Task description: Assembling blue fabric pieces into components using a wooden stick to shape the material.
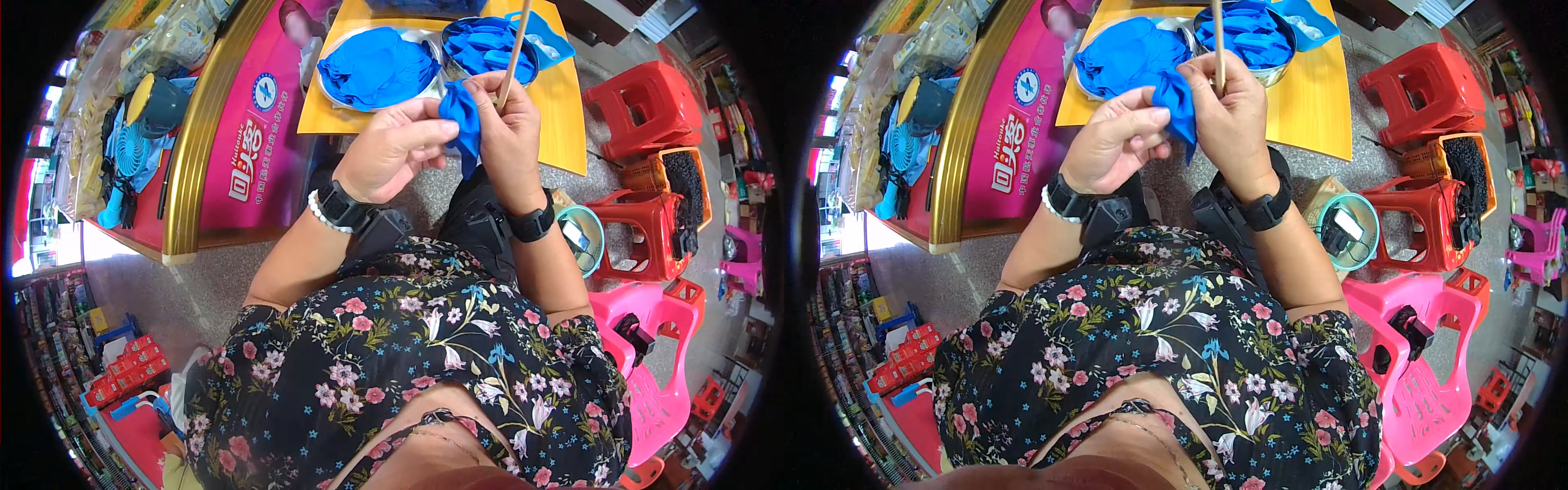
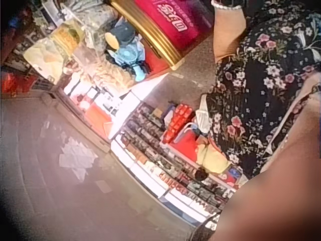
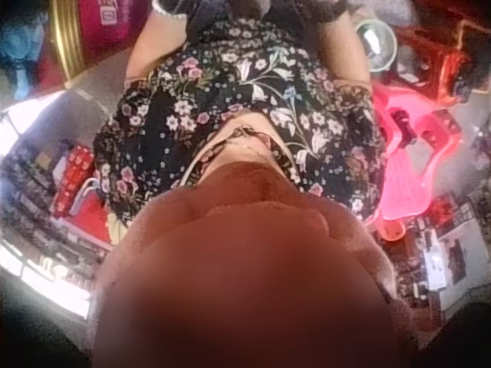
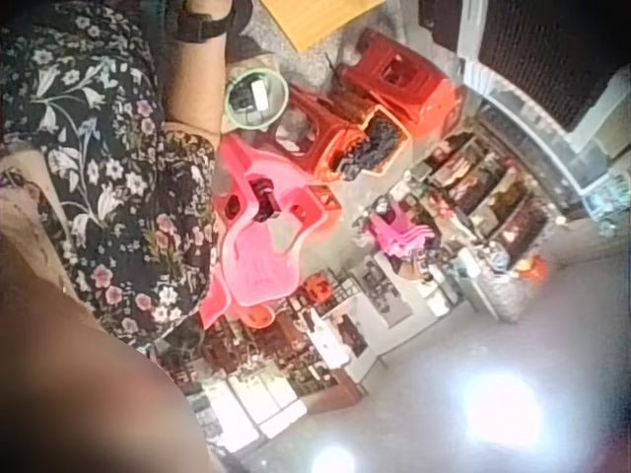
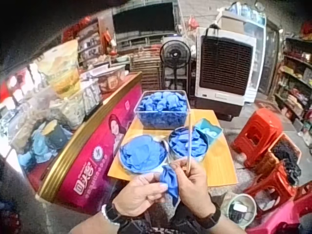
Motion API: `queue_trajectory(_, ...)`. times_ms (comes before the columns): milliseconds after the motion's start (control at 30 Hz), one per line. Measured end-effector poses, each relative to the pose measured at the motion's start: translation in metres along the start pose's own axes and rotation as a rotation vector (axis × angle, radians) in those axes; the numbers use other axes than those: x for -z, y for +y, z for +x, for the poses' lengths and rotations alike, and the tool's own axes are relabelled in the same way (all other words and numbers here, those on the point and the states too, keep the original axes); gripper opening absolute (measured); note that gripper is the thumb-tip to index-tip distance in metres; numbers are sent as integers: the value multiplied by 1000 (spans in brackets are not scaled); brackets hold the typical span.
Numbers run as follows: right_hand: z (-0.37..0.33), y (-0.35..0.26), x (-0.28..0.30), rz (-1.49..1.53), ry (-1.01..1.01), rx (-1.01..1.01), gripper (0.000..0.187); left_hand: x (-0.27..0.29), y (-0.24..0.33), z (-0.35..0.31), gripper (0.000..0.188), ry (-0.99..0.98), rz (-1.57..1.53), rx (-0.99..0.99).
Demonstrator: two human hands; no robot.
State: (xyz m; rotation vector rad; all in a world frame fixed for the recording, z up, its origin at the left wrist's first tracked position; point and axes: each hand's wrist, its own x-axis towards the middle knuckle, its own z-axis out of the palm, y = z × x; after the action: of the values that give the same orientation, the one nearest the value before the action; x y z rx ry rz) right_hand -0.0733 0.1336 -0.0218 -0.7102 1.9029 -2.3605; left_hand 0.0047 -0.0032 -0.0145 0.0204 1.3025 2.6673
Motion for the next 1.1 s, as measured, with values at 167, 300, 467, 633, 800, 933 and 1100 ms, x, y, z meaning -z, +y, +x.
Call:
queue_trajectory(167, 1, 9, 2, 59, -79, -31, 8, -11, 2, 2, 18, 24, -169, -53)
queue_trajectory(300, -3, 4, 4, 157, -104, -144, 13, -7, -6, 0, 17, -35, 26, -299)
queue_trajectory(467, -12, -7, 0, 181, -97, -180, 14, 13, -5, 3, 16, 2, -163, -241)
queue_trajectory(633, -18, -10, -4, 265, -194, -203, 11, 9, -7, 12, 4, 399, 187, -248)
queue_trajectory(800, -20, -2, -9, 294, -235, -243, 12, 3, -8, 24, 7, 484, 219, -330)
queue_trajectory(933, -20, -4, -6, 344, -229, -297, 11, 1, -12, 22, 8, 430, 97, -191)
queue_trajectory(1100, -19, -12, -4, 318, -261, -259, 12, 4, -12, 13, 8, 250, -12, -191)
